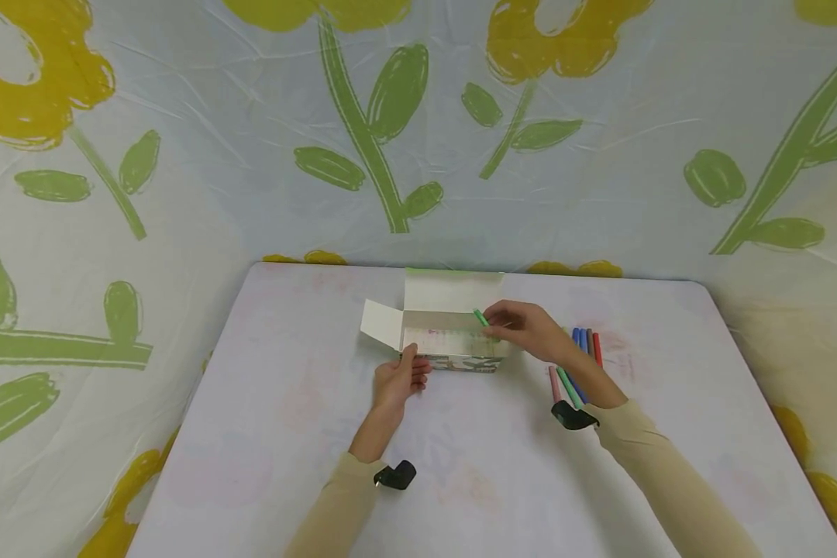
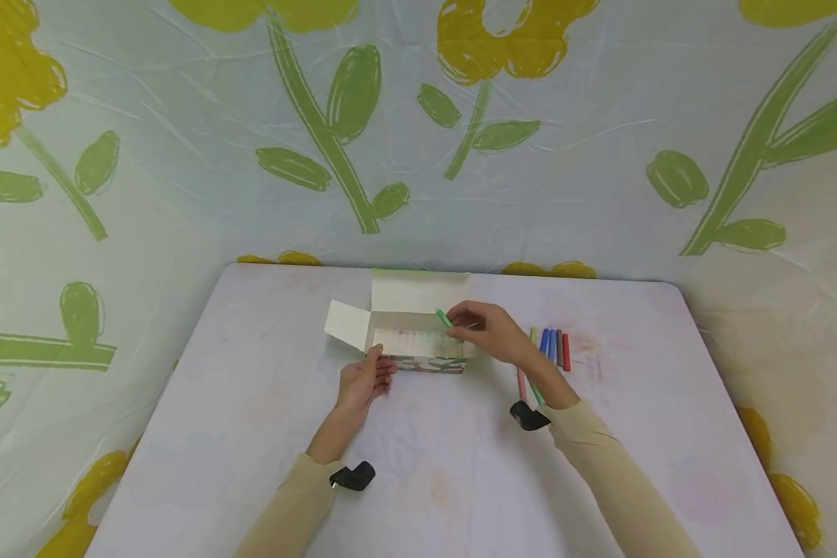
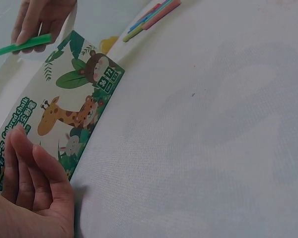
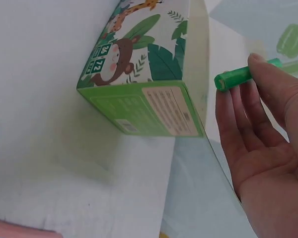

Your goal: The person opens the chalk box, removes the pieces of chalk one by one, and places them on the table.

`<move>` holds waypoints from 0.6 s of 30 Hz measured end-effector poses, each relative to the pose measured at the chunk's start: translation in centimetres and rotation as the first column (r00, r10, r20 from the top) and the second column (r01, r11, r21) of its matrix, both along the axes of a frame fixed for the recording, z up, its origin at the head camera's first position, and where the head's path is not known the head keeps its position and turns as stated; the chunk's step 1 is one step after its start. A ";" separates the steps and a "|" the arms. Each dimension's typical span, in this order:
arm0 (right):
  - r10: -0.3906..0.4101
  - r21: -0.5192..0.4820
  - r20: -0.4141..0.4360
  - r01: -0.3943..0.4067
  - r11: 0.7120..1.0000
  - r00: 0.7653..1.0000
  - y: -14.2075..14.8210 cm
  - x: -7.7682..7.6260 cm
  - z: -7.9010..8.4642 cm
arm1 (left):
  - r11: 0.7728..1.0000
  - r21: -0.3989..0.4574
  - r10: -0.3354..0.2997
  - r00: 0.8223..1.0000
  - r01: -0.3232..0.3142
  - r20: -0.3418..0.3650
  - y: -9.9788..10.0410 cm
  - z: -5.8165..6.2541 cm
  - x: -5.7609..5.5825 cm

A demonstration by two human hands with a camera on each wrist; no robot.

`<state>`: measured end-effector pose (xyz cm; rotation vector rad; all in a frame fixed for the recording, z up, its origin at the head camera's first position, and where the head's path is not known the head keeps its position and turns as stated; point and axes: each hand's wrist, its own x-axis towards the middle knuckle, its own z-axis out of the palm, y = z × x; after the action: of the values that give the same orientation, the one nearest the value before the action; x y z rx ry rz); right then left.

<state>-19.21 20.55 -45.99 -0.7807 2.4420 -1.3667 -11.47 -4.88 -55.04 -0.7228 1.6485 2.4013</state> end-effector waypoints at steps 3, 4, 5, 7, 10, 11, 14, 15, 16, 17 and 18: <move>-0.038 -0.003 0.029 0.038 0.999 0.999 1.0 0.4 0.4 | 1.000 0.000 -0.006 1.000 0.006 0.003 0.0 0.0 0.0; -0.053 -0.002 0.043 0.053 0.999 0.998 1.4 0.6 0.6 | 1.000 -0.001 -0.008 1.000 0.008 0.005 0.0 0.1 0.1; -0.066 -0.003 0.053 0.066 0.998 0.996 1.7 0.7 0.8 | 1.000 -0.001 -0.010 1.000 0.010 0.005 0.0 0.1 0.1; -0.091 0.002 0.064 0.091 0.996 0.994 2.4 1.1 1.2 | 1.000 0.001 -0.013 1.000 0.013 0.008 0.0 0.0 0.1; -0.119 0.012 0.066 0.119 0.993 0.991 3.4 1.4 1.6 | 1.000 0.007 -0.020 1.000 0.020 0.002 -0.2 -0.1 0.1; -0.127 0.013 0.065 0.126 0.992 0.990 3.7 1.6 1.8 | 1.000 0.010 -0.025 1.000 0.025 0.000 -0.2 -0.1 0.1; -0.151 0.021 0.068 0.149 0.989 0.986 4.7 2.0 2.3 | 0.998 0.015 -0.053 0.999 0.054 -0.007 -0.5 0.8 0.2; -0.160 0.025 0.068 0.158 0.987 0.985 5.1 2.1 2.4 | 0.998 0.016 -0.061 0.998 0.061 -0.009 -0.6 1.3 0.4; -0.171 0.031 0.066 0.170 0.985 0.983 5.5 2.2 2.4 | 0.998 0.016 -0.065 0.998 0.065 -0.013 -0.6 1.8 0.5; -0.184 0.036 0.068 0.182 0.983 0.981 5.9 2.3 2.5 | 0.998 0.015 -0.068 0.998 0.068 -0.019 -0.6 2.2 0.6; -0.196 0.041 0.066 0.194 0.980 0.978 6.3 2.4 2.4 | 0.998 0.014 -0.067 0.997 0.067 -0.029 -0.6 2.6 0.8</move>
<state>-16.81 26.82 -43.61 -0.4866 2.5347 -1.3880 -10.69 -5.48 -52.39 -0.6235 1.6359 2.3859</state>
